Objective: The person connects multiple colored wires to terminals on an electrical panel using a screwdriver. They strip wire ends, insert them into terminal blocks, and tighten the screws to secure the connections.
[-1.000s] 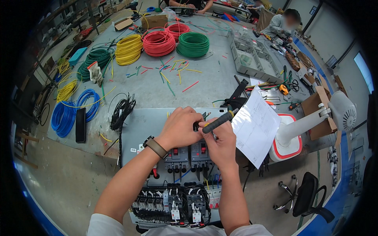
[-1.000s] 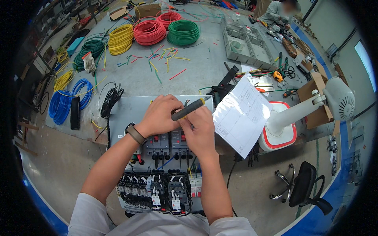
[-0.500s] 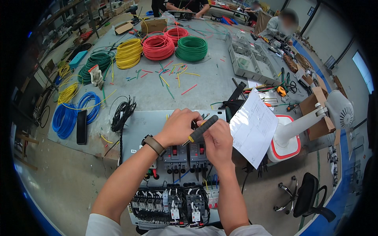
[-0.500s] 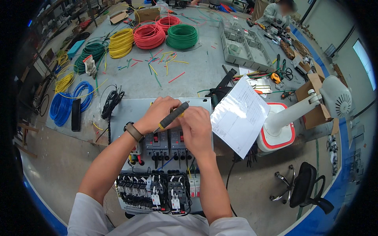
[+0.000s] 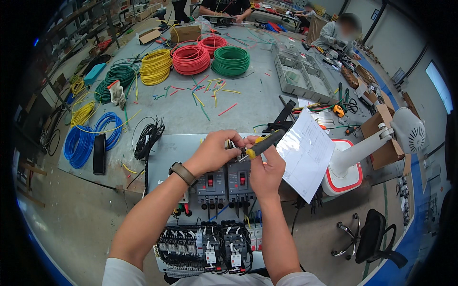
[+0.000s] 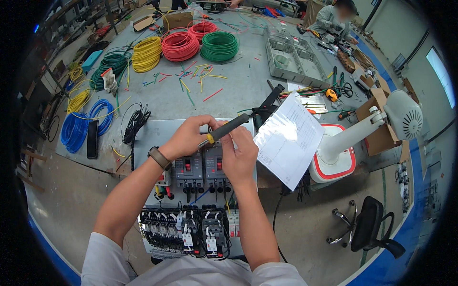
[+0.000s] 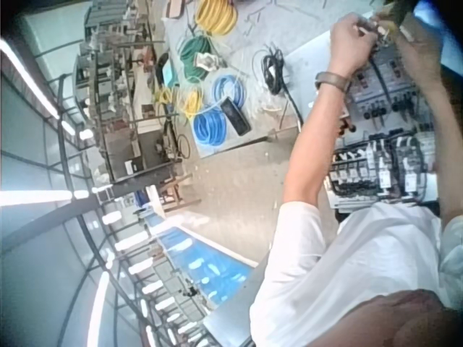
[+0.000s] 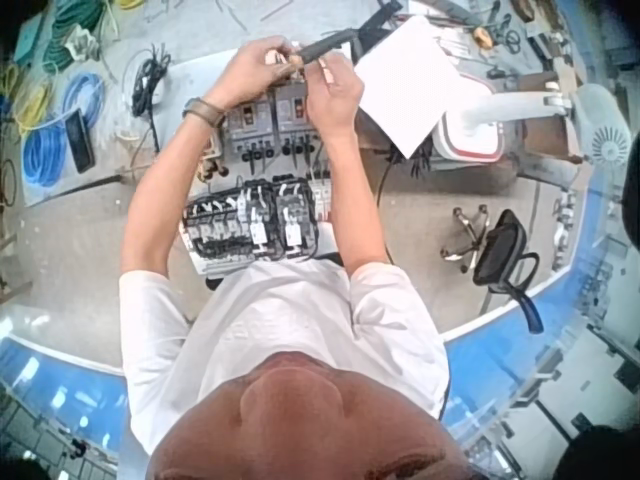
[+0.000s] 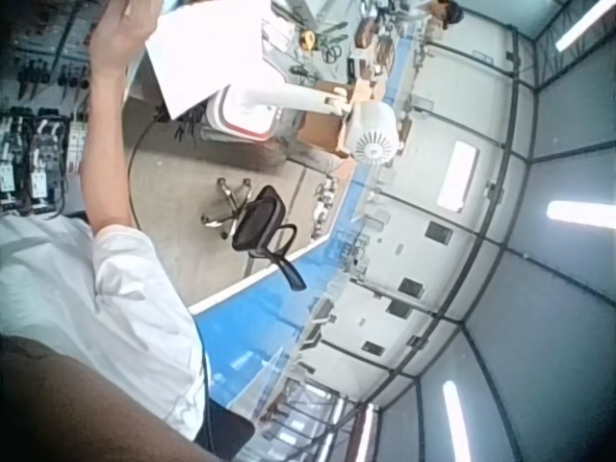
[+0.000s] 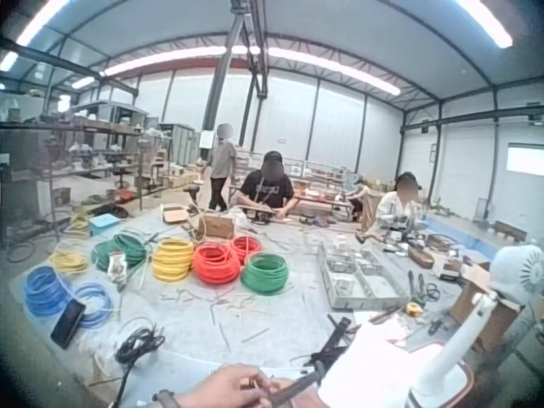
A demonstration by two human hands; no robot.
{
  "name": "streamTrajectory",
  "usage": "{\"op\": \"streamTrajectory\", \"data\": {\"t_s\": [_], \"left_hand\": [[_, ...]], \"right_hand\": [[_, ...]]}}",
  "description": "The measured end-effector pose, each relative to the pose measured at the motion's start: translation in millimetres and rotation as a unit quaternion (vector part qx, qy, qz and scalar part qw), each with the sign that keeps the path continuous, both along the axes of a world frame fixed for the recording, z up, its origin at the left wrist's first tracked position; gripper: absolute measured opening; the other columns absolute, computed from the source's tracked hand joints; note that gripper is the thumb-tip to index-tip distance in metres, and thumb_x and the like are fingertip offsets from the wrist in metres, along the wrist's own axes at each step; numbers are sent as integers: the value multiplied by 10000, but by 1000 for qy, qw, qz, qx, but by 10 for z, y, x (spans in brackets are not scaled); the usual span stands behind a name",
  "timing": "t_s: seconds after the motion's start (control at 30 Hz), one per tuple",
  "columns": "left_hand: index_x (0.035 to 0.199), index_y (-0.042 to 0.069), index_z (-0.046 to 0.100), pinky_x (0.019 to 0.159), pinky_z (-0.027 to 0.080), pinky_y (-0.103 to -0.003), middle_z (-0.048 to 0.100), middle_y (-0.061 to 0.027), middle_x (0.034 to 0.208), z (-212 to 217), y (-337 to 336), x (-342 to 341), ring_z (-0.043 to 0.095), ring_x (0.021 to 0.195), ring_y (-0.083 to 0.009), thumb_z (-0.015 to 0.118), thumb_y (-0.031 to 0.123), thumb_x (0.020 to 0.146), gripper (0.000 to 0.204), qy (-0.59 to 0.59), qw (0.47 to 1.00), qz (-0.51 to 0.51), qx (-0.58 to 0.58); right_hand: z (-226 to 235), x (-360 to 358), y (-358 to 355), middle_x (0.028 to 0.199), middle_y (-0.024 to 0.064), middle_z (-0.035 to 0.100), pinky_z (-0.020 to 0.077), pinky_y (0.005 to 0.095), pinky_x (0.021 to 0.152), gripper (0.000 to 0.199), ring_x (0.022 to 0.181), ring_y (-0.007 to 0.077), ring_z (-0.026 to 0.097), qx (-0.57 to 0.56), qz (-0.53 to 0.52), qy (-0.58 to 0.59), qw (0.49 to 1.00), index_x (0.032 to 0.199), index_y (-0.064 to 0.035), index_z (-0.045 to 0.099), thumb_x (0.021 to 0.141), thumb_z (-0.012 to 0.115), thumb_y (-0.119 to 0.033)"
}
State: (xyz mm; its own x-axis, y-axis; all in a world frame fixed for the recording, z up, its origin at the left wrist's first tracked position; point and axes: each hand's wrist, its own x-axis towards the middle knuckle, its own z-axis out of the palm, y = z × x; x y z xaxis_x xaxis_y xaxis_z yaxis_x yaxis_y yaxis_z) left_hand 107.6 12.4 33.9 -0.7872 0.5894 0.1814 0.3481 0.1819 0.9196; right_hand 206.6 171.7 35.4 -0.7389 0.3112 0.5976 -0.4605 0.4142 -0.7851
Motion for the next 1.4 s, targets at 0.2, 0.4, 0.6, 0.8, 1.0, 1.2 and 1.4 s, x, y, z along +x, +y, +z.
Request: {"op": "streamTrajectory", "data": {"t_s": [0.2, 0.4, 0.6, 0.8, 1.0, 1.2, 1.4], "left_hand": [[1091, 5, 765, 967, 575, -373, 801, -71, 1021, 374, -238, 138, 741, 1020, -173, 777, 45, 961, 136, 155, 987, -26, -30], [1106, 6, 700, 897, 589, -317, 759, -100, 1049, 664, -428, 112, 722, 1021, -201, 635, 14, 978, 145, -233, 964, 10, 126], [1012, 58, 641, 742, 511, -289, 651, -63, 1019, 410, -597, -215, 619, 883, -162, 572, 52, 957, 89, -425, 861, -28, 279], [967, -10, 735, 717, 543, -365, 725, -77, 871, 315, -294, -426, 662, 777, -212, 689, 245, 927, 262, -163, 983, 80, -13], [923, 57, 818, 802, 595, -506, 798, -188, 914, 129, 58, -756, 765, 905, -393, 745, 398, 927, 348, 161, 942, 43, -290], [1062, 52, 820, 828, 596, -421, 826, -128, 988, 27, 159, -959, 758, 881, -278, 828, 446, 950, 410, 24, 934, -81, -348], [1007, 35, 731, 757, 517, -332, 684, -27, 837, 2, 56, -980, 630, 816, -154, 843, 428, 809, 454, -63, 948, -94, -297]], "right_hand": [[329, 121, -43, 1114, 105, 817, 582, 335, 979, 177, 1047, 174, 766, -136, 31, -24, 990, 1259, -2, 741, 1100, 706, -72], [767, 76, 246, 979, 31, 702, 536, 307, 815, 177, 869, 120, 658, -298, 105, 80, 945, 1253, -7, 686, 1124, 673, -127], [725, -66, 648, 778, -60, 605, 282, 226, 534, 134, 599, 9, 404, -253, 126, -159, 946, 1065, -3, 798, 1007, 765, -119], [645, -286, 628, 845, -8, 699, 409, 267, 635, 331, 682, 65, 508, 36, 173, -312, 933, 1184, -31, 860, 906, 883, -208], [713, -573, 597, 789, 102, 694, 482, 372, 657, 288, 660, 157, 561, 169, 178, -372, 895, 1108, -8, 862, 918, 876, -224], [518, -674, 704, 690, 172, 606, 479, 410, 657, 236, 630, 276, 533, 187, 153, -302, 922, 995, 5, 818, 949, 854, -224], [533, -812, 581, 664, 135, 592, 423, 403, 614, 276, 623, 236, 517, 220, 126, -253, 934, 940, 6, 802, 962, 850, -265]]}}
